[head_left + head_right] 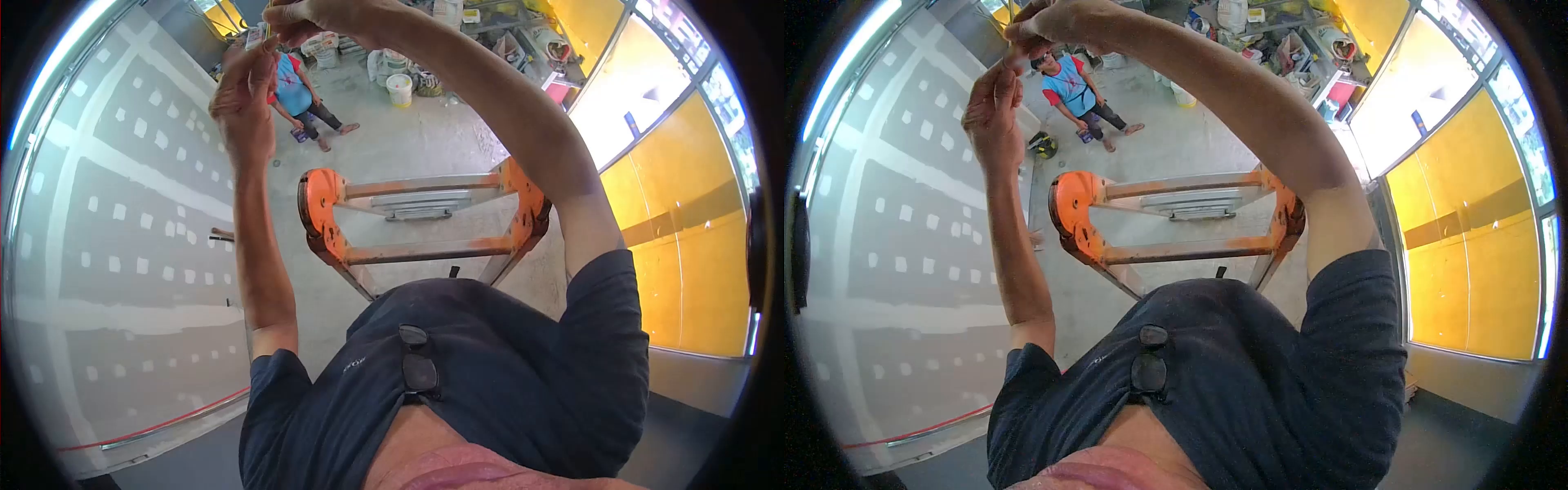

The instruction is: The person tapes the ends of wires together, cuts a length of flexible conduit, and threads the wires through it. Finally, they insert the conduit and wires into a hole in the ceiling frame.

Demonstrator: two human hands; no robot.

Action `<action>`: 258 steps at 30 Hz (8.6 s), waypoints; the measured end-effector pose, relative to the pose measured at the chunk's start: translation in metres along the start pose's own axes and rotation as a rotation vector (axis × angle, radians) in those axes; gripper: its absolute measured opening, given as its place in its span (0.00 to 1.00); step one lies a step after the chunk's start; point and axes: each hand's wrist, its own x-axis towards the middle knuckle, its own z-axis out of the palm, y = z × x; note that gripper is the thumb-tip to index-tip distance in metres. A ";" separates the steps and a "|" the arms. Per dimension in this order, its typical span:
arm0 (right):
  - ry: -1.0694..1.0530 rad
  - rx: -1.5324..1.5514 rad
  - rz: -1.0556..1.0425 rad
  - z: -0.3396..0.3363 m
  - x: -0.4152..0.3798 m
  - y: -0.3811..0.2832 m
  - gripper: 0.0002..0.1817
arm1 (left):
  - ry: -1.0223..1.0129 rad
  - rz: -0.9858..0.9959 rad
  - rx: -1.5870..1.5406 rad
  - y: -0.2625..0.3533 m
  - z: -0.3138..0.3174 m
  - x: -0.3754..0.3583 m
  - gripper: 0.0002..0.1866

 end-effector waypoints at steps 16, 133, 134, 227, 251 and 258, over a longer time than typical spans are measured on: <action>-0.196 -0.584 -0.011 0.009 -0.025 0.052 0.21 | 0.074 -0.027 0.270 0.013 -0.045 -0.007 0.10; -0.668 -1.021 0.236 -0.022 -0.115 0.067 0.30 | 0.065 -0.401 -0.325 -0.002 -0.028 -0.028 0.11; -0.705 -1.035 0.276 -0.021 -0.114 0.069 0.30 | 0.054 -0.393 -0.311 -0.003 -0.026 -0.027 0.11; -0.709 -1.130 0.319 -0.040 -0.098 0.090 0.27 | -0.059 -0.360 -0.189 0.014 0.015 0.011 0.12; -0.677 -1.156 0.276 -0.042 -0.094 0.090 0.28 | -0.074 -0.375 -0.190 0.012 0.020 0.004 0.12; -0.721 -1.175 0.325 -0.044 -0.100 0.075 0.27 | -0.021 -0.395 -0.212 0.009 0.012 0.000 0.11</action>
